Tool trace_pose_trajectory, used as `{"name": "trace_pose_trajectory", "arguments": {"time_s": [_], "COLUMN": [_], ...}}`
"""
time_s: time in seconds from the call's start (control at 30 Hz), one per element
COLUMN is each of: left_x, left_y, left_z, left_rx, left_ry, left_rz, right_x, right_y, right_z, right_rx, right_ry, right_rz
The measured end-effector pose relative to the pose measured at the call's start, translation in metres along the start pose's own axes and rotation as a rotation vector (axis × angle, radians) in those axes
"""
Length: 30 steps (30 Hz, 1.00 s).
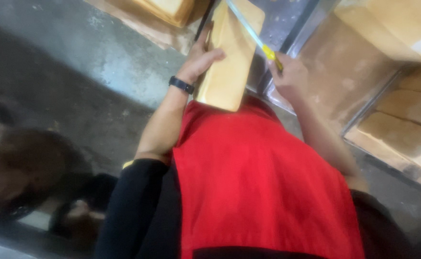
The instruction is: The person uses a knife to make several shallow diagonal cuts across the top of loaves of baked bread.
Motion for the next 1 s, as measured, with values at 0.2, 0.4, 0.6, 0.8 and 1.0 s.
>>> {"name": "trace_pose_trajectory", "arguments": {"time_s": [0.2,0.4,0.6,0.8,1.0], "left_x": [-0.005,-0.004,-0.008,-0.002,0.001], "left_y": [-0.003,-0.002,-0.002,0.001,-0.001], "left_z": [0.0,0.006,-0.005,-0.002,-0.007], "left_rx": [-0.016,0.047,-0.047,0.094,0.081], "left_ry": [0.132,0.143,0.197,0.018,0.067], "left_rz": [0.056,0.017,0.041,-0.058,-0.079], "right_x": [0.004,0.007,0.016,0.001,0.016], "right_y": [-0.022,-0.029,-0.001,-0.025,0.058], "right_z": [0.014,0.018,0.012,0.008,0.013], "right_rx": [0.013,0.003,-0.032,-0.027,0.012], "right_ry": [-0.086,-0.048,-0.025,-0.179,-0.362], "right_rz": [0.0,-0.005,0.063,0.076,0.093]}}
Point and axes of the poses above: each hand's wrist, its own y-axis towards the middle knuckle, its own x-axis out of the palm, z = x × y, the point moved 10 cm from there along y, towards the middle knuckle, and after that the axes turned 2 degrees about -x, right-handed, at the moved point
